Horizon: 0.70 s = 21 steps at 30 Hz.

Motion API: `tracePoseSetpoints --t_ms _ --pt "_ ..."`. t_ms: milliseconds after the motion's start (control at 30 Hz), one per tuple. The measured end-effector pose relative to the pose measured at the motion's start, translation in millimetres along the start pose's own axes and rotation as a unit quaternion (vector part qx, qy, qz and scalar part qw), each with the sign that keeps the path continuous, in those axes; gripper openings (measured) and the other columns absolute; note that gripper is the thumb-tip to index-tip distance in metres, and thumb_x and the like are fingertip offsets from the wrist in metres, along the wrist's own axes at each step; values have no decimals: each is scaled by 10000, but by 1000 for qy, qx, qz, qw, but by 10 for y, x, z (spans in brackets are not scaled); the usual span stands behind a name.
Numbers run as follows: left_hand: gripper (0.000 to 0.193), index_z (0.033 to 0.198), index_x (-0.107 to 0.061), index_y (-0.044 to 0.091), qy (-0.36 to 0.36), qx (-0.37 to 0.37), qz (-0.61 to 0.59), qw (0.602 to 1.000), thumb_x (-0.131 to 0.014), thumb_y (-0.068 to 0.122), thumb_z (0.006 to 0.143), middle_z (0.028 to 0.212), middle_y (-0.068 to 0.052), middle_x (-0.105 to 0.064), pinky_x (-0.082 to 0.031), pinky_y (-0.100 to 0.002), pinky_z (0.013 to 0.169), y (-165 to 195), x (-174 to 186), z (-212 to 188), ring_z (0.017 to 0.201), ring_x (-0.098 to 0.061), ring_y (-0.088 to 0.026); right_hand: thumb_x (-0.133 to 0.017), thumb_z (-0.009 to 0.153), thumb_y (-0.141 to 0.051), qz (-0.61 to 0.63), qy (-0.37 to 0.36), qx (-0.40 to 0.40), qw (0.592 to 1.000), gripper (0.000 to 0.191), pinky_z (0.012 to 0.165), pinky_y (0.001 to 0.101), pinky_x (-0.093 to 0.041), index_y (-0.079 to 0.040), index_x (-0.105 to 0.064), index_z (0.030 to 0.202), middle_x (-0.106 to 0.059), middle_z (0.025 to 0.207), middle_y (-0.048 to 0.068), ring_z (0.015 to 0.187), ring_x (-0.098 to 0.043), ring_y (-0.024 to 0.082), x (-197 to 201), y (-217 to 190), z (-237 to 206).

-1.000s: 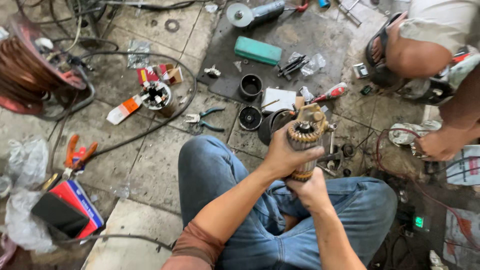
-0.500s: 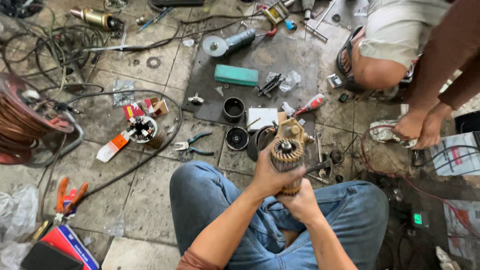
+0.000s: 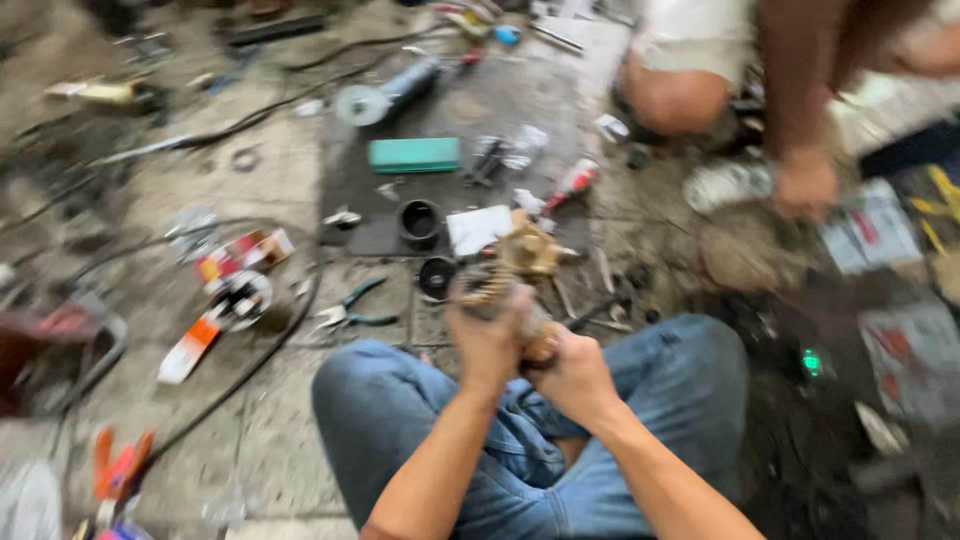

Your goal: The person sits on the floor and works on a disassembled motor. They insert a rotor into the stator, then use a socket wrench to tighten bolts on the motor housing. Another person is visible nearby working on a separate component.

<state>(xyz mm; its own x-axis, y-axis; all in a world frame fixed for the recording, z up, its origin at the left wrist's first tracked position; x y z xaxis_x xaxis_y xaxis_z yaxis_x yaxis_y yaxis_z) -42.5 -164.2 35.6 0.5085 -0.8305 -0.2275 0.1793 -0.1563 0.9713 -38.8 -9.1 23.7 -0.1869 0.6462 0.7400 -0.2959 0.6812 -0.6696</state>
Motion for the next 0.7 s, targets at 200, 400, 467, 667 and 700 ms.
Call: tracePoseSetpoints --t_ms 200,400,467,667,700 --pt "272 1187 -593 16 121 -2 -171 978 -738 121 982 1071 -87 -676 -624 -366 826 -273 656 663 913 -703 -199 -921 633 -413 -43 -59 -64 995 714 782 456 -561 -80 -617 1186 -712 960 155 934 -702 360 127 266 -215" --pt "451 1188 -631 -87 286 214 -121 926 -843 166 880 1119 -139 -727 -667 -414 749 -775 1455 1211 886 -755 -243 -943 556 -546 -58 -160 -84 982 1218 1023 460 -466 11 -362 1471 -518 1376 260 1247 -538 431 14 491 -336" --pt "455 1160 -635 -118 297 260 -92 914 -835 115 825 1127 -163 -727 -667 -441 718 -1005 1526 1245 883 -757 -257 -949 538 -551 -66 -154 -64 984 1288 1073 468 -426 32 -314 1496 -445 1447 294 1300 -485 460 -21 565 -313" --pt "549 1207 -536 -75 260 301 106 911 -851 86 786 1127 -167 -697 -628 -454 684 -1345 1167 1231 878 -741 -254 -931 601 -523 -11 -84 -19 996 1233 1097 482 -415 21 -325 1526 -398 1512 324 1332 -465 491 -26 818 -408" --pt "571 1214 -553 -93 222 295 154 917 -853 109 771 1151 -183 -697 -621 -468 703 -1367 1068 1217 905 -732 -272 -916 621 -509 2 -68 -11 998 1186 1091 474 -433 8 -355 1529 -424 1504 313 1324 -489 479 -13 872 -432"
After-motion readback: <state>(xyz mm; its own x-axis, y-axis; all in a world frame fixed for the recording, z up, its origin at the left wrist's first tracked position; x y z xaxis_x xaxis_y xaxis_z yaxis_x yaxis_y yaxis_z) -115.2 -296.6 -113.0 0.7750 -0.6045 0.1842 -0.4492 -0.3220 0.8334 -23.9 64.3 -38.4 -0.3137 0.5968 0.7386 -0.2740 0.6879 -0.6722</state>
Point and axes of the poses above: each hand's wrist, its own z-axis towards the middle knuckle, its own x-axis out of the back of the hand, y = z × x, the point moved 2 cm from there along z, towards the middle knuckle
